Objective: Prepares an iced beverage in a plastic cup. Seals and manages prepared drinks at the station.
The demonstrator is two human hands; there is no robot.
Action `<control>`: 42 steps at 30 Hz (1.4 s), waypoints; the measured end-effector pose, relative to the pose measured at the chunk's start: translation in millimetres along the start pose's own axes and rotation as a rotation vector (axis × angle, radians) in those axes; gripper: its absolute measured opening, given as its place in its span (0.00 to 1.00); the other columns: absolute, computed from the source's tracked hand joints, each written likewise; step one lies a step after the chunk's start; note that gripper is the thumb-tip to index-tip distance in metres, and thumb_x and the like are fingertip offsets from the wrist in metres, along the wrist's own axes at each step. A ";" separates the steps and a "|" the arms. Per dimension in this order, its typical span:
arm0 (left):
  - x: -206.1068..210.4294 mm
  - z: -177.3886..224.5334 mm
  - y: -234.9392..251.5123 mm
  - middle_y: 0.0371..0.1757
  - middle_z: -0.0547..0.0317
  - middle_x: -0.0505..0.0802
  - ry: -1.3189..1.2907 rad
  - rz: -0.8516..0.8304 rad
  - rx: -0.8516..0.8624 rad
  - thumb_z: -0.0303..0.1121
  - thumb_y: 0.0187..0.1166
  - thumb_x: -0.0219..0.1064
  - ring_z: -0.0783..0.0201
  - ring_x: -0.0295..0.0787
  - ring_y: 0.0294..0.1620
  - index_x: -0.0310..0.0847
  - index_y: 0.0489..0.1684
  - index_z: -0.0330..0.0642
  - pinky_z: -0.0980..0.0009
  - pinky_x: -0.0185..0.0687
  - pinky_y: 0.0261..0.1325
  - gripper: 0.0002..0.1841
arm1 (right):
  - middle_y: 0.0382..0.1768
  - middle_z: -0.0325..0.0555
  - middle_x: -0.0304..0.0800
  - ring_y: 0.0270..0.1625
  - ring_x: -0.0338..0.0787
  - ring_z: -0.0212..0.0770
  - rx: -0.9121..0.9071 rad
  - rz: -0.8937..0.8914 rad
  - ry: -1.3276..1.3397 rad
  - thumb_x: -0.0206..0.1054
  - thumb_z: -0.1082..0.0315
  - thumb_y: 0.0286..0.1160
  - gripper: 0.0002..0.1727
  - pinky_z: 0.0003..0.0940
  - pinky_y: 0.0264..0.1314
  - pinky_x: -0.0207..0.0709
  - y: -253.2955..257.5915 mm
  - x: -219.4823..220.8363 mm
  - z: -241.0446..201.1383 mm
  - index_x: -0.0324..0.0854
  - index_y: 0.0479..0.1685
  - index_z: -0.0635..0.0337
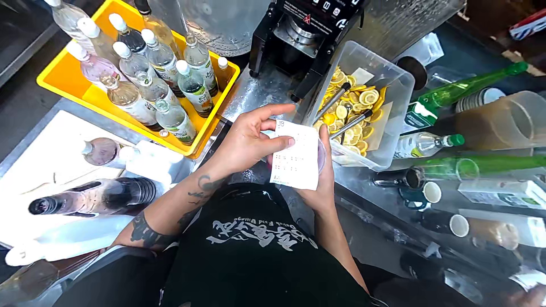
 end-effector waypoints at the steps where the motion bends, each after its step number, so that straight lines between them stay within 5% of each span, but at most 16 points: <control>1: 1.0 -2.1 4.2 0.50 0.50 0.97 0.003 0.009 -0.009 0.21 0.72 0.77 0.60 0.95 0.28 0.71 0.82 0.36 0.71 0.92 0.23 0.34 | 0.83 0.51 0.69 0.79 0.79 0.42 -0.006 0.012 0.041 0.90 0.68 0.43 0.79 0.45 0.82 0.79 3.6 -3.3 2.3 0.27 0.97 0.52; 5: 8.5 -4.5 22.2 0.49 0.48 0.97 0.001 0.066 -0.015 0.21 0.70 0.78 0.59 0.95 0.26 0.71 0.81 0.37 0.70 0.92 0.20 0.35 | 0.79 0.49 0.72 0.76 0.82 0.44 -0.115 -0.003 -0.018 0.90 0.69 0.46 0.79 0.49 0.79 0.81 21.3 -23.1 2.0 0.26 0.97 0.39; 7: 13.0 -4.7 31.1 0.49 0.48 0.97 0.014 0.093 -0.029 0.20 0.69 0.79 0.58 0.95 0.27 0.71 0.81 0.38 0.70 0.92 0.20 0.36 | 0.79 0.47 0.72 0.76 0.81 0.40 -0.187 -0.019 -0.130 0.88 0.63 0.52 0.67 0.45 0.79 0.80 26.6 -33.7 3.1 0.41 0.96 0.38; 9: 19.6 -5.8 41.3 0.50 0.47 0.97 0.019 0.107 -0.035 0.21 0.69 0.79 0.58 0.95 0.27 0.71 0.82 0.38 0.70 0.91 0.22 0.37 | 0.74 0.51 0.76 0.72 0.83 0.42 -0.230 -0.011 -0.154 0.88 0.63 0.53 0.50 0.42 0.73 0.84 32.0 -46.5 6.7 0.66 0.84 0.48; 12: 29.0 -10.2 57.7 0.50 0.47 0.97 0.036 0.114 -0.024 0.26 0.77 0.75 0.59 0.95 0.30 0.68 0.84 0.38 0.71 0.92 0.27 0.34 | 0.71 0.52 0.80 0.69 0.86 0.42 -0.220 0.001 -0.158 0.86 0.65 0.54 0.39 0.41 0.69 0.87 39.7 -66.5 17.9 0.77 0.74 0.53; 15: 25.8 -19.6 70.8 0.55 0.52 0.96 0.150 0.177 -0.037 0.37 0.92 0.56 0.59 0.96 0.31 0.62 0.88 0.43 0.67 0.95 0.28 0.26 | 0.70 0.50 0.82 0.68 0.86 0.41 -0.210 0.028 -0.142 0.84 0.68 0.56 0.37 0.41 0.66 0.88 43.2 -88.1 30.2 0.77 0.74 0.51; 19: 15.9 -32.6 81.8 0.61 0.54 0.94 0.267 0.315 -0.156 0.44 0.96 0.44 0.55 0.97 0.33 0.58 0.90 0.50 0.62 0.96 0.34 0.25 | 0.72 0.51 0.81 0.70 0.86 0.42 -0.227 0.060 -0.183 0.83 0.64 0.60 0.37 0.42 0.68 0.87 44.0 -121.8 40.6 0.76 0.76 0.50; 24: 10.5 -41.3 118.5 0.65 0.48 0.91 0.355 0.381 -0.103 0.45 0.94 0.51 0.53 0.97 0.46 0.58 0.89 0.42 0.56 0.98 0.49 0.28 | 0.71 0.50 0.83 0.69 0.87 0.43 -0.225 0.034 -0.104 0.82 0.63 0.62 0.36 0.43 0.67 0.88 45.6 -151.6 49.7 0.76 0.76 0.48; 28: 12.6 -32.4 144.9 0.78 0.47 0.81 0.490 0.452 -0.042 0.50 0.88 0.61 0.56 0.91 0.64 0.60 0.89 0.42 0.57 0.92 0.63 0.34 | 0.72 0.52 0.82 0.68 0.87 0.43 -0.264 -0.023 -0.020 0.80 0.66 0.64 0.33 0.41 0.65 0.89 46.2 -167.4 40.8 0.78 0.75 0.51; 35: 18.3 -27.3 180.1 0.86 0.45 0.73 0.697 0.554 0.029 0.52 0.81 0.69 0.54 0.81 0.77 0.58 0.91 0.46 0.55 0.85 0.72 0.41 | 0.71 0.53 0.83 0.71 0.86 0.40 -0.298 0.021 -0.045 0.78 0.61 0.68 0.30 0.36 0.72 0.84 52.9 -210.1 36.4 0.79 0.74 0.48; 42: 12.0 -40.2 226.2 0.82 0.42 0.76 0.957 0.532 0.076 0.52 0.79 0.69 0.49 0.73 0.83 0.71 0.83 0.40 0.48 0.72 0.81 0.35 | 0.73 0.56 0.81 0.70 0.86 0.41 -0.274 -0.005 -0.070 0.81 0.64 0.63 0.34 0.34 0.69 0.86 50.3 -213.7 54.2 0.78 0.75 0.49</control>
Point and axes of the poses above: each hand's wrist, its own y-axis towards the middle knuckle, its own x-axis out of the palm, z = x × y, the point moved 9 cm from there along y, towards the middle knuckle
